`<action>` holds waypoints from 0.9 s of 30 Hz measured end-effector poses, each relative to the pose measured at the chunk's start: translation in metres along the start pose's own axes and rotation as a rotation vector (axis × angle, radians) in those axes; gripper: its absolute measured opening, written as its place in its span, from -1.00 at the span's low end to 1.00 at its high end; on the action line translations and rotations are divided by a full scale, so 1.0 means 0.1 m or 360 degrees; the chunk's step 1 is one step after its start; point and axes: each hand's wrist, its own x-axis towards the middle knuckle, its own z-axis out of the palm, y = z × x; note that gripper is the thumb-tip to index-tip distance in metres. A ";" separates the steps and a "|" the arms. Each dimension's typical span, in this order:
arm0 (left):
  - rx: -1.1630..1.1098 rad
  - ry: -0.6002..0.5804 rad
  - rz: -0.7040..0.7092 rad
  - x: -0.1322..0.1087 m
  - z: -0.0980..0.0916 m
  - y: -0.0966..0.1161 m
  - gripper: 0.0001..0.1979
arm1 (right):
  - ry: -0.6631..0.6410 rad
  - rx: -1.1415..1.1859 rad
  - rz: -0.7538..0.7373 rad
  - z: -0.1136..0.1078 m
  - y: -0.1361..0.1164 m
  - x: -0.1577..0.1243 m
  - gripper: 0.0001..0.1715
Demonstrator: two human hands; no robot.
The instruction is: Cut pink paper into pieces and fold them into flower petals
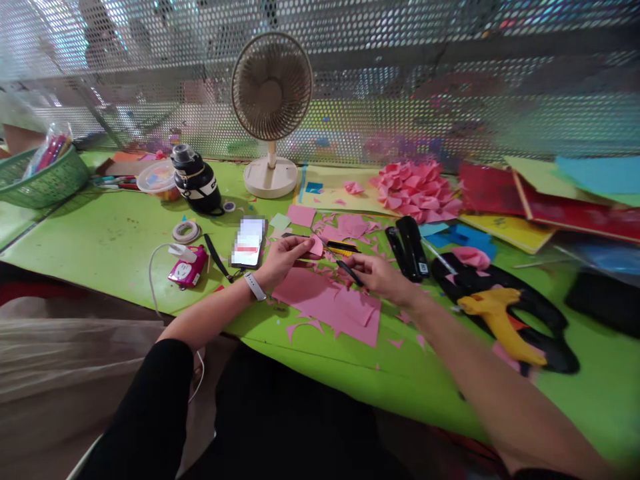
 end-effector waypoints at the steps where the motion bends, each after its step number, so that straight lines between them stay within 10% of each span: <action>1: 0.0008 -0.0005 -0.0004 0.00 0.00 -0.01 -0.55 | 0.0003 -0.0002 -0.0006 0.00 0.00 0.00 -0.32; 27: 0.0164 -0.0001 0.0074 -0.02 -0.01 0.04 -0.50 | -0.0023 -0.0008 0.0002 -0.03 0.05 0.01 -0.35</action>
